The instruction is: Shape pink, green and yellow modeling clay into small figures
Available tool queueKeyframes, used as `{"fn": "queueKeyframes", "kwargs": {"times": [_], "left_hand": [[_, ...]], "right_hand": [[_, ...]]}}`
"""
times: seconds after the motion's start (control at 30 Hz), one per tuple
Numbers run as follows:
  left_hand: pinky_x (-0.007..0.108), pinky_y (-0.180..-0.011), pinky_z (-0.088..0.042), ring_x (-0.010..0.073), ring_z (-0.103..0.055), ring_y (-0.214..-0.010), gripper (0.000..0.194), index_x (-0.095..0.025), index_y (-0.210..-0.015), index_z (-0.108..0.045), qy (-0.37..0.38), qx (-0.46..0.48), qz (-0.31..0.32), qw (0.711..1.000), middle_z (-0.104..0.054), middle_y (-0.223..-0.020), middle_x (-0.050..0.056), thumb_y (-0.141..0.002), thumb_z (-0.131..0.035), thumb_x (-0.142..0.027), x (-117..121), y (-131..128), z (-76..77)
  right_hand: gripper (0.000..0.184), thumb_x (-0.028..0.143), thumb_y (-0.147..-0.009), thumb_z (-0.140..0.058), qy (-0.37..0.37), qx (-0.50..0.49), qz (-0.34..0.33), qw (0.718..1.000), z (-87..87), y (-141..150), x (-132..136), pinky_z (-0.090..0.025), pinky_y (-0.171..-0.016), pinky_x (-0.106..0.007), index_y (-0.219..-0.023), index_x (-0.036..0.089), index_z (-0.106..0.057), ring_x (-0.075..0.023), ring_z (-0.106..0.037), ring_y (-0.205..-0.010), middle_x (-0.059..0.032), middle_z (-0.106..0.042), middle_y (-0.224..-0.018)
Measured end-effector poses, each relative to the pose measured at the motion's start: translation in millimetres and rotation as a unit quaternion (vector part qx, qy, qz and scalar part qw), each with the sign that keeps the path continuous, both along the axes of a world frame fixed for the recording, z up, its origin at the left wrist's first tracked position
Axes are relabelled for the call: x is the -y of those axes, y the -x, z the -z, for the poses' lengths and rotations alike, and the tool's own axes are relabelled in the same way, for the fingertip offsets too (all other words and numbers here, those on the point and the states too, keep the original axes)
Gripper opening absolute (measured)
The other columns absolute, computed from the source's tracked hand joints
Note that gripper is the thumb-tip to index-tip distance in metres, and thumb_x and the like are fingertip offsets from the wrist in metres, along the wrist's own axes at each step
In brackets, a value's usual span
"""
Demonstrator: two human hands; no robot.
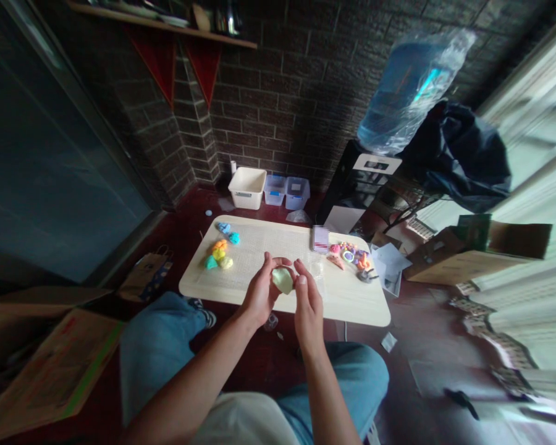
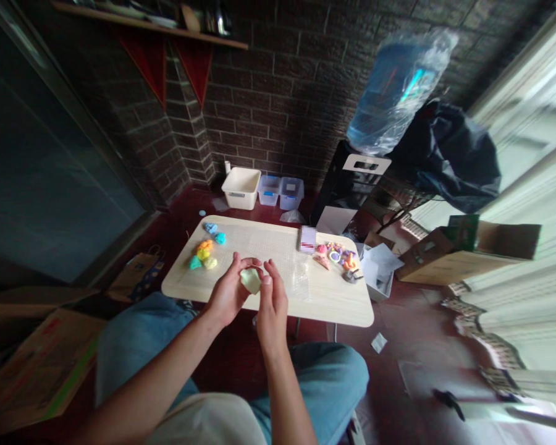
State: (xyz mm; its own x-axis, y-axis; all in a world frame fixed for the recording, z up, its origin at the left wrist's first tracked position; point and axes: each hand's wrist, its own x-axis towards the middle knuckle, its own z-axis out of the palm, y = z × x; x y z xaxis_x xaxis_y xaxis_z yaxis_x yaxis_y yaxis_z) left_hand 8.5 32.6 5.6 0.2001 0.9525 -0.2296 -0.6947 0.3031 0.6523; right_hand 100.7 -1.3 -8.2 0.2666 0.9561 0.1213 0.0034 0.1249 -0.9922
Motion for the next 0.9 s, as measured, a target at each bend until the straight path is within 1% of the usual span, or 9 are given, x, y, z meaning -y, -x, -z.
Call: {"fn": "queueKeyframes", "kwargs": {"times": [0.03,0.1,0.2,0.3,0.43,0.53,0.63,0.7,0.9], "left_hand": [[0.026,-0.069,-0.053,0.0184,-0.069,-0.08,0.048,-0.015,-0.095,-0.064,-0.021,0.001,-0.005,1.0,-0.072,-0.081,0.007,-0.087,-0.051,-0.061,3,-1,0.0],[0.035,-0.098,-0.046,0.0236,-0.061,-0.115,0.053,-0.017,-0.112,-0.063,-0.056,-0.02,-0.007,0.998,-0.068,-0.118,0.012,-0.091,-0.042,-0.061,9,-3,1.2],[0.038,-0.119,-0.017,0.0208,-0.028,-0.145,0.058,-0.025,-0.136,-0.05,-0.126,-0.151,-0.007,0.98,-0.036,-0.156,0.007,-0.094,-0.033,-0.061,15,-3,7.0],[0.04,-0.12,0.006,0.0182,-0.009,-0.15,0.058,-0.032,-0.149,-0.031,-0.201,-0.309,0.005,0.93,-0.02,-0.162,0.002,-0.096,-0.027,-0.057,16,2,13.4],[0.042,-0.116,0.019,0.0187,-0.001,-0.15,0.057,-0.036,-0.153,-0.019,-0.256,-0.434,0.02,0.863,-0.02,-0.162,0.001,-0.098,-0.021,-0.053,12,10,16.0],[0.043,-0.115,0.02,0.0192,-0.005,-0.15,0.057,-0.035,-0.154,-0.013,-0.286,-0.451,0.032,0.845,-0.022,-0.161,0.002,-0.099,-0.016,-0.051,11,15,14.3],[0.044,-0.114,0.023,0.0201,-0.013,-0.149,0.059,-0.032,-0.155,-0.007,-0.304,-0.453,0.042,0.837,-0.031,-0.157,0.004,-0.099,-0.016,-0.05,10,19,13.0],[0.044,-0.114,0.022,0.0206,-0.021,-0.148,0.06,-0.03,-0.155,-0.006,-0.305,-0.448,0.047,0.839,-0.036,-0.155,0.006,-0.099,-0.018,-0.05,10,20,14.2],[0.043,-0.119,-0.015,0.0223,-0.03,-0.144,0.061,-0.026,-0.152,-0.023,-0.231,-0.335,0.003,0.914,-0.037,-0.155,0.009,-0.098,-0.021,-0.054,9,24,23.9]], "right_hand": [[0.056,0.057,-0.092,-0.046,0.01,-0.005,-0.004,1.0,3.5,4,-1,-0.028,-0.114,-0.043,-0.13,0.017,-0.057,-0.0252,-0.04,-0.139,-0.0125,-0.049,-0.146],[0.063,0.06,-0.093,-0.041,0.035,-0.039,-0.004,0.999,9.6,12,-2,-0.023,-0.117,-0.043,-0.139,0.018,-0.049,-0.024,-0.029,-0.145,-0.0111,-0.039,-0.154],[0.061,0.06,-0.093,-0.039,0.053,-0.126,0.0,0.991,11.4,19,-6,-0.033,-0.113,-0.044,-0.138,0.02,-0.05,-0.0251,-0.041,-0.138,-0.0116,-0.046,-0.148],[0.049,0.054,-0.091,-0.051,0.062,-0.161,-0.046,0.984,4.0,19,-11,-0.048,-0.097,-0.039,-0.122,0.018,-0.062,-0.025,-0.062,-0.114,-0.0113,-0.066,-0.123],[0.043,0.049,-0.083,-0.064,0.094,-0.143,-0.123,0.978,-3.9,9,-16,-0.053,-0.071,-0.03,-0.109,0.015,-0.066,-0.0201,-0.066,-0.084,-0.0073,-0.072,-0.095],[0.04,0.049,-0.084,-0.065,0.121,-0.152,-0.17,0.966,-1.0,1,-18,-0.048,-0.06,-0.025,-0.106,0.016,-0.067,-0.0147,-0.06,-0.069,-0.0037,-0.068,-0.083],[0.033,0.048,-0.085,-0.063,0.131,-0.188,-0.24,0.943,5.1,-1,-18,-0.041,-0.055,-0.022,-0.087,0.015,-0.068,-0.011,-0.05,-0.06,-0.0009,-0.061,-0.07],[0.033,0.048,-0.084,-0.065,0.135,-0.213,-0.243,0.937,8.2,1,-17,-0.035,-0.051,-0.021,-0.076,0.016,-0.064,-0.0091,-0.043,-0.055,0.0017,-0.054,-0.064],[0.038,0.051,-0.076,-0.073,0.113,-0.236,-0.138,0.955,8.9,8,-15,-0.034,-0.053,-0.02,-0.071,0.017,-0.057,-0.008,-0.04,-0.055,0.0039,-0.048,-0.061]]}}
